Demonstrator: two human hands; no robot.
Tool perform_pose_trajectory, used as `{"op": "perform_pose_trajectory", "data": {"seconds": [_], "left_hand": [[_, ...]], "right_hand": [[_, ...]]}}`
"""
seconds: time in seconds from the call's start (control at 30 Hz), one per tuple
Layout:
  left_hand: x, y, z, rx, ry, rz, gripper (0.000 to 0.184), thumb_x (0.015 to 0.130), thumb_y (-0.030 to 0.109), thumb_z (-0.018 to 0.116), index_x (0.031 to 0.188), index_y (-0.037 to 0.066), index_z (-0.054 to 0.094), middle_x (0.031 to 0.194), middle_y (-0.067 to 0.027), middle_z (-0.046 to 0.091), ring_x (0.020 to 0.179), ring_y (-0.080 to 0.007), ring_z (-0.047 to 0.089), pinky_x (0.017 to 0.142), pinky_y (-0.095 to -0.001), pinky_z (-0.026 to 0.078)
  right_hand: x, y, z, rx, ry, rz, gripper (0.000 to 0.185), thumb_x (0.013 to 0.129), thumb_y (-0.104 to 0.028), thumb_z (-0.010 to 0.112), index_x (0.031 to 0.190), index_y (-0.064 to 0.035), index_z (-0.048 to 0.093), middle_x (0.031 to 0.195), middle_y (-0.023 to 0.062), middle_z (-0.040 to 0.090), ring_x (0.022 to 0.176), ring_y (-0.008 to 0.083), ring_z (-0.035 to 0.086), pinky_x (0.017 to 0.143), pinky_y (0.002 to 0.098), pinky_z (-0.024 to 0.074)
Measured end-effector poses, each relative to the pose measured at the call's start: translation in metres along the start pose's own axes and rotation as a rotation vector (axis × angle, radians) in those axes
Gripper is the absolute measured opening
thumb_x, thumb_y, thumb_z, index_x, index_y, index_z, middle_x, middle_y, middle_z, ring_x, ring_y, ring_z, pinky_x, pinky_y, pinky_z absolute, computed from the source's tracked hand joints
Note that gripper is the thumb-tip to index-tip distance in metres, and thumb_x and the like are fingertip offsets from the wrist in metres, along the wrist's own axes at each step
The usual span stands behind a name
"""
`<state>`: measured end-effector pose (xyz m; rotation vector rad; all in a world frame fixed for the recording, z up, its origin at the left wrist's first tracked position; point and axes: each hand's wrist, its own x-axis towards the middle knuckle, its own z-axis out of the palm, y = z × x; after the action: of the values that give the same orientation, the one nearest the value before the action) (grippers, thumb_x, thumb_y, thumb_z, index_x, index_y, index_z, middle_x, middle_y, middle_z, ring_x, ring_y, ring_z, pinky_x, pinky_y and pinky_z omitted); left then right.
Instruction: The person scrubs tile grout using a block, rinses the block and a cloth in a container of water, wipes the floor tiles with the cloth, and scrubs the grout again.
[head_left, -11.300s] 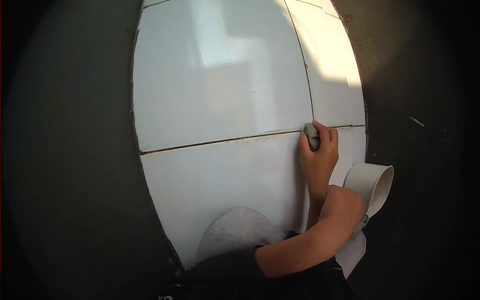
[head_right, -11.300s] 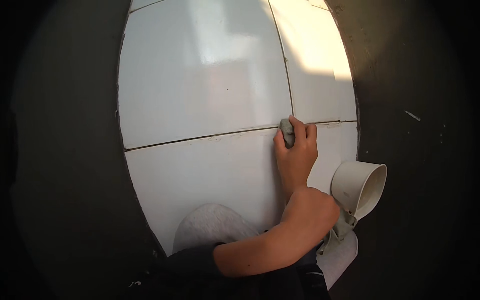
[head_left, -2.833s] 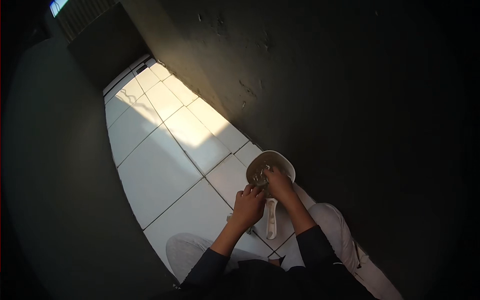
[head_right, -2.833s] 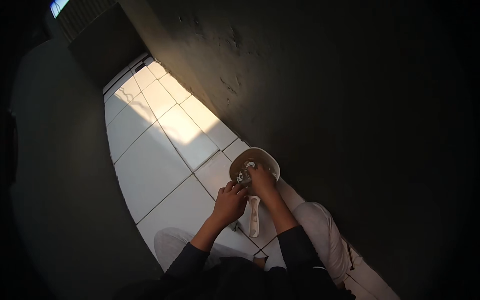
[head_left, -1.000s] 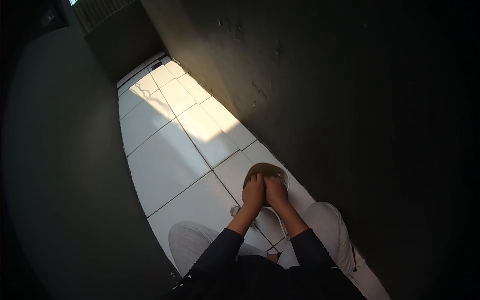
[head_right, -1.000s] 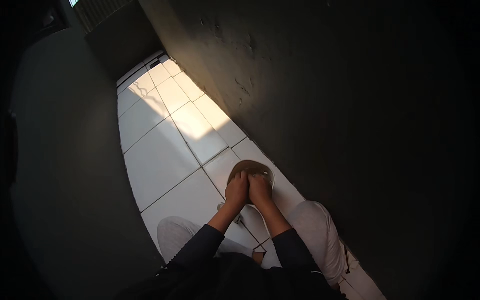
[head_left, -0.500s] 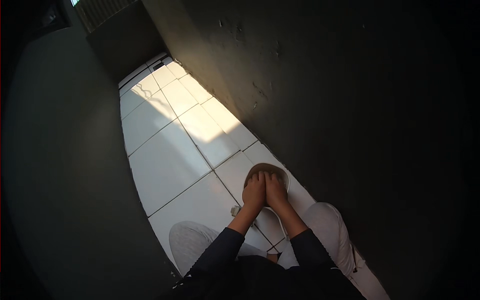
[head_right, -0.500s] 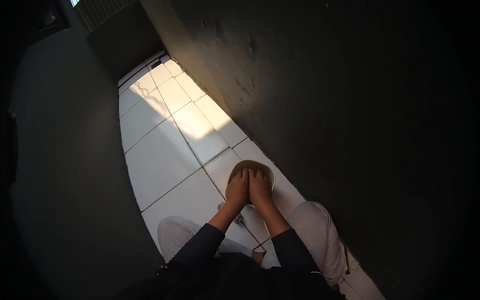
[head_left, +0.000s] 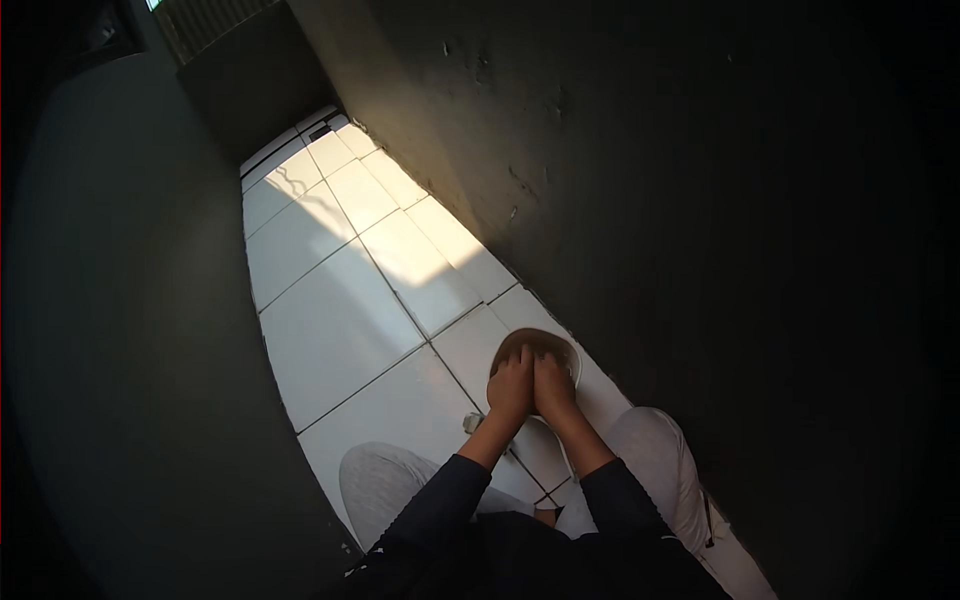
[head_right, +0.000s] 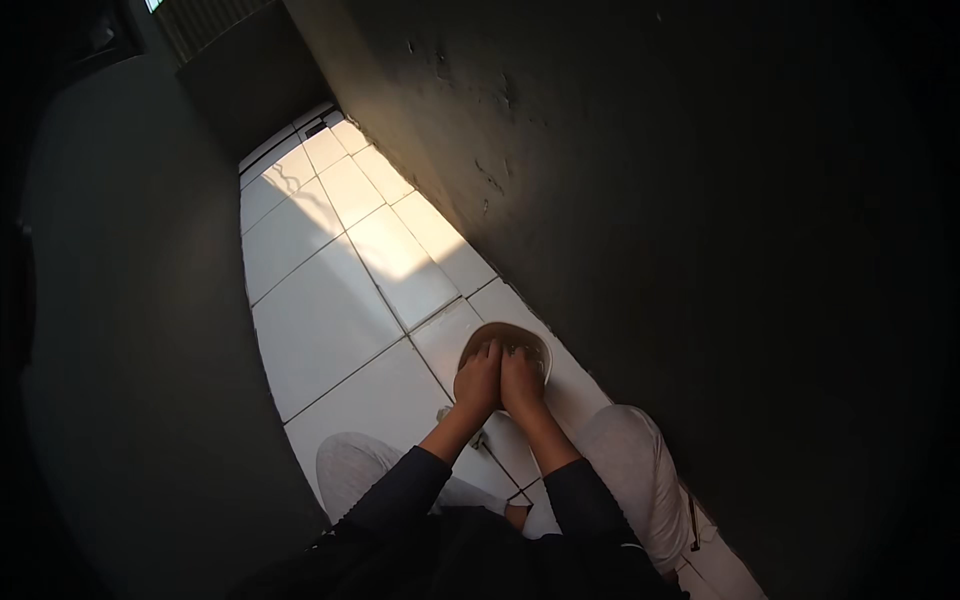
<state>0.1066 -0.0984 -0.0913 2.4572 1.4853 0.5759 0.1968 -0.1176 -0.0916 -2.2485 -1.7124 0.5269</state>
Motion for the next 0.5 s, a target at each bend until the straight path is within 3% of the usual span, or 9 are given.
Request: {"op": "perform_pose_trajectory", "data": {"seconds": [0.03,0.1,0.13,0.2,0.3,0.43,0.5], "left_hand": [[0.000,0.000,0.001,0.000,0.000,0.001,0.056,0.068,0.016,0.072,0.116,0.002,0.047,0.105,-0.0183,0.060,0.091,-0.0339,0.064,0.070,-0.0399,0.055],[0.001,0.000,0.004,0.102,0.039,0.006,0.018,0.084,0.014,0.056,0.100,0.005,0.054,0.093,-0.0139,0.065,0.077,-0.0272,0.069,0.056,-0.0346,0.057],[0.001,0.001,0.002,0.102,0.039,0.006,0.018,0.084,0.014,0.056,0.100,0.005,0.054,0.093,-0.0139,0.065,0.077,-0.0272,0.069,0.056,-0.0346,0.057],[0.000,0.002,0.000,0.121,-0.042,-0.022,0.015,0.085,0.013,0.055,0.096,0.003,0.056,0.085,-0.0148,0.066,0.071,-0.0281,0.069,0.056,-0.0357,0.057],[0.003,0.004,-0.006,0.127,-0.229,-0.087,0.013,0.084,0.012,0.055,0.093,0.002,0.058,0.083,-0.0156,0.066,0.070,-0.0282,0.069,0.056,-0.0363,0.057],[0.001,0.001,-0.004,0.090,-0.189,-0.043,0.012,0.083,0.010,0.055,0.092,0.003,0.057,0.083,-0.0153,0.066,0.068,-0.0287,0.069,0.054,-0.0373,0.056],[0.001,0.002,-0.007,0.045,-0.057,-0.008,0.014,0.082,0.010,0.056,0.094,0.003,0.057,0.092,-0.0149,0.066,0.079,-0.0290,0.068,0.060,-0.0363,0.056]], "right_hand": [[-0.001,-0.001,-0.002,0.000,0.000,0.001,0.020,0.086,-0.009,0.055,0.105,-0.0060,0.060,0.111,0.0166,0.058,0.102,0.0338,0.059,0.088,0.0417,0.0499],[-0.003,-0.004,-0.007,0.082,-0.012,-0.005,0.022,0.086,-0.007,0.054,0.109,-0.0054,0.055,0.110,0.0175,0.055,0.099,0.0375,0.059,0.085,0.0444,0.0500],[-0.003,0.000,-0.001,0.082,-0.012,-0.005,0.022,0.086,-0.007,0.054,0.109,-0.0054,0.055,0.110,0.0175,0.055,0.099,0.0375,0.059,0.085,0.0444,0.0500],[-0.004,0.009,0.012,-0.157,0.252,-0.207,0.022,0.087,-0.007,0.054,0.109,-0.0062,0.051,0.112,0.0169,0.055,0.093,0.0376,0.062,0.077,0.0435,0.0533],[-0.010,-0.001,-0.003,-0.158,0.091,-0.122,0.022,0.086,-0.008,0.054,0.108,-0.0069,0.051,0.112,0.0173,0.055,0.094,0.0378,0.062,0.077,0.0435,0.0531],[-0.008,-0.005,-0.008,-0.032,-0.015,-0.016,0.023,0.084,-0.009,0.056,0.107,-0.0078,0.052,0.109,0.0183,0.056,0.099,0.0369,0.060,0.082,0.0453,0.0502],[-0.004,0.000,-0.003,0.115,0.133,-0.068,0.025,0.084,-0.007,0.056,0.108,-0.0077,0.053,0.104,0.0196,0.057,0.099,0.0377,0.059,0.085,0.0460,0.0482]]}}
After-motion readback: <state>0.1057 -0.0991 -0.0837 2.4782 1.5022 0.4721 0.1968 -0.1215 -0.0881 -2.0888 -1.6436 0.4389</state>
